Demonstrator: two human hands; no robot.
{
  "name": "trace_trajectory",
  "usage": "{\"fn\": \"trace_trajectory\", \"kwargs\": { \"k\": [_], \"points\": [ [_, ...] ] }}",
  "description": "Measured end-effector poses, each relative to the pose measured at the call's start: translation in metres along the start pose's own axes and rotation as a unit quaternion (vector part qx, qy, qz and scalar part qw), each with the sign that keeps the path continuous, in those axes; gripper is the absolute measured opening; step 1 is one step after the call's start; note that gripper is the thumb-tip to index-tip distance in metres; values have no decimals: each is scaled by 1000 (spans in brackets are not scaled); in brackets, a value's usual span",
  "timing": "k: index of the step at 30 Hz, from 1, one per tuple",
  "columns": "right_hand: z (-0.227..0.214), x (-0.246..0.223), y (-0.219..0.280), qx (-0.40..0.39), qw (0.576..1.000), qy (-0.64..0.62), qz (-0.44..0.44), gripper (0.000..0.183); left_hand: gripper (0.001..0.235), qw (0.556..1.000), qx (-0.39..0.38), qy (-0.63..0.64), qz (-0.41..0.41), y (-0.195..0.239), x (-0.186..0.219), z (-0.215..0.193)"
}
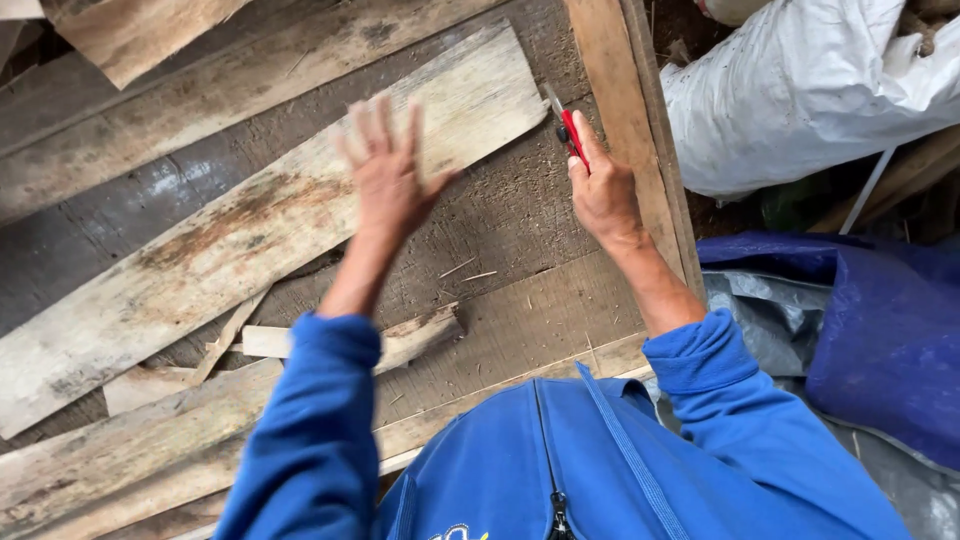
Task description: Sizing thin wooden boards or veneer by scoring and cutting them with a utility knife in a workshop.
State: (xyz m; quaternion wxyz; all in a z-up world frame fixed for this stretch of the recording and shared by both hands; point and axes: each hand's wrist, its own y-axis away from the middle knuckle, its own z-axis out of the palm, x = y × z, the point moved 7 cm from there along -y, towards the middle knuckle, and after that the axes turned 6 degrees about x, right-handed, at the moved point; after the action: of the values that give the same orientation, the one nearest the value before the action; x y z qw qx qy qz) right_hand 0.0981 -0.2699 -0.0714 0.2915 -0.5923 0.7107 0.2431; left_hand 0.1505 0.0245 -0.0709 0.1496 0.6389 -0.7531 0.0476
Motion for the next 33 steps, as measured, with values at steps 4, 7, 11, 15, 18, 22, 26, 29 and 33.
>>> {"fn": "trace_trajectory", "kwargs": {
  "k": [4, 7, 11, 15, 18, 22, 26, 29, 33],
  "points": [
    [3, 1, -5, -7, 989, 121, -87, 55, 100, 998, -56, -22, -23, -46, 62, 51],
    [6, 3, -1, -18, 987, 125, -97, 53, 99, 996, -63, -32, -57, -51, 70, 61],
    [6, 1, 0, -2, 988, 92, -120, 57, 102, 997, -23, -33, -59, -54, 71, 55],
    [7, -3, 8, -4, 986, 105, -132, 54, 106, 995, -56, -38, -75, -51, 72, 50],
    [8, -8, 8, -11, 981, 154, -119, 53, 110, 994, -74, -25, -79, -52, 70, 54],
    [10, -9, 14, -12, 977, 173, -126, 56, 110, 996, -38, -23, -79, -55, 71, 53],
    [13, -6, 21, -13, 976, 184, -119, 58, 105, 996, -20, -21, -84, -55, 70, 53],
    [11, -7, 23, -5, 975, 180, -130, 57, 108, 994, -45, -38, -90, -54, 70, 55],
    [13, 4, 33, -16, 977, 178, -118, 59, 107, 994, -51, -46, -88, -53, 69, 55]
  ]
}}
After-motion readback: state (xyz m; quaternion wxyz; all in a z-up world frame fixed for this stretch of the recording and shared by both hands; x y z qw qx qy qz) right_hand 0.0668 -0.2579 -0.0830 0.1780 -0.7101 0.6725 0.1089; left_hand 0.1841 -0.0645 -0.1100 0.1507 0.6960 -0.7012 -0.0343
